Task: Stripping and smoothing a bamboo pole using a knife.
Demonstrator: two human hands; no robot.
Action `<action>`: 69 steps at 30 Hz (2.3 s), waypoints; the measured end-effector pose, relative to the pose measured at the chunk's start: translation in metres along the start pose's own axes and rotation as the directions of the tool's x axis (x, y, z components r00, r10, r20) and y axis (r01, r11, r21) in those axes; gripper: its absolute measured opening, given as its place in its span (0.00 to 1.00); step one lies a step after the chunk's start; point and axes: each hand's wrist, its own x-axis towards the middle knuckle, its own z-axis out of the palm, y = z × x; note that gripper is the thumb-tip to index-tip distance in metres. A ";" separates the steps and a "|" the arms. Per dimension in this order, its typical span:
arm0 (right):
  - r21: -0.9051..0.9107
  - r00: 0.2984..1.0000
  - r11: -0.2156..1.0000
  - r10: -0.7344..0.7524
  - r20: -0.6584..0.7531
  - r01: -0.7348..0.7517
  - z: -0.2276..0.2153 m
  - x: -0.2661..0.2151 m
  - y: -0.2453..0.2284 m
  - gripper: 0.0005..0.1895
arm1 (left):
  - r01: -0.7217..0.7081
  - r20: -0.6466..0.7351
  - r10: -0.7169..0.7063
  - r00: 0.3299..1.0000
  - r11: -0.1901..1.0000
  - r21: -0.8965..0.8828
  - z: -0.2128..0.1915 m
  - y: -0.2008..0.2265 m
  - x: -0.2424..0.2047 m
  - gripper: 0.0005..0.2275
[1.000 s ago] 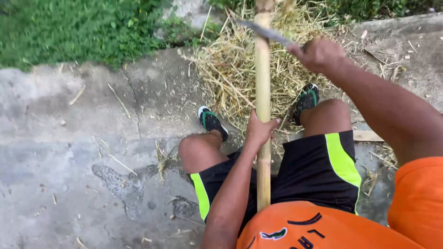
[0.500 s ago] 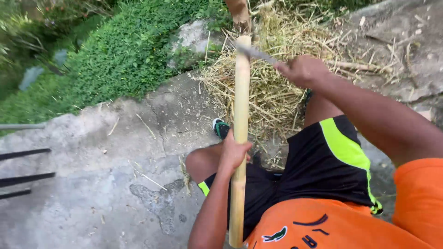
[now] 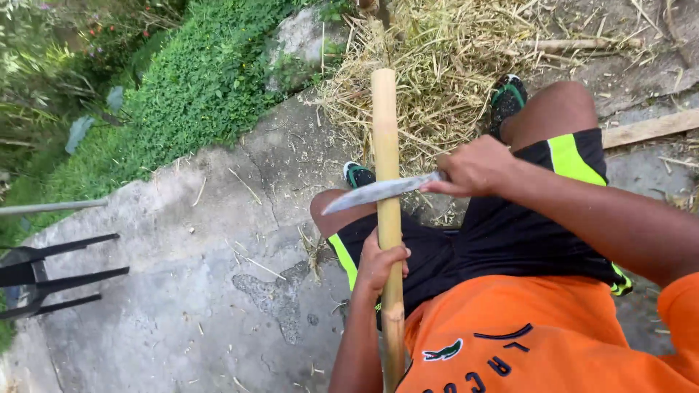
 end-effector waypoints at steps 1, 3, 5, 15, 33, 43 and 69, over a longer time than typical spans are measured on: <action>0.008 1.000 1.000 0.007 -0.007 -0.007 0.039 0.029 0.039 0.37 | 0.001 0.006 -0.001 1.000 1.000 0.011 -0.001 -0.002 0.000 0.17; -0.416 0.938 0.909 -0.126 -0.324 -0.022 0.093 0.062 0.138 0.28 | -0.003 -0.062 0.009 0.998 0.995 0.102 0.002 -0.006 -0.005 0.16; 0.053 0.911 0.952 0.304 -0.278 -0.301 0.010 0.034 0.094 0.35 | -0.007 -0.058 0.012 0.998 0.997 0.074 0.005 0.000 -0.009 0.18; 0.304 0.913 0.952 0.159 -0.375 -0.041 0.026 -0.017 0.020 0.32 | 0.024 0.143 0.023 0.989 0.948 -0.318 -0.013 -0.013 0.027 0.28; 0.136 0.982 0.991 0.031 -0.187 -0.005 0.041 -0.024 -0.015 0.32 | 0.174 0.399 0.037 0.916 0.860 -0.480 -0.021 -0.010 0.023 0.19; 0.375 0.835 0.926 0.235 -0.497 -0.037 0.043 0.015 0.053 0.31 | 0.414 0.697 0.203 0.688 0.678 -0.607 -0.020 -0.019 0.016 0.21; 0.182 0.907 0.983 0.100 -0.409 -0.026 0.024 -0.030 0.031 0.35 | -0.024 -0.034 0.025 0.999 0.999 0.049 0.016 0.035 0.009 0.21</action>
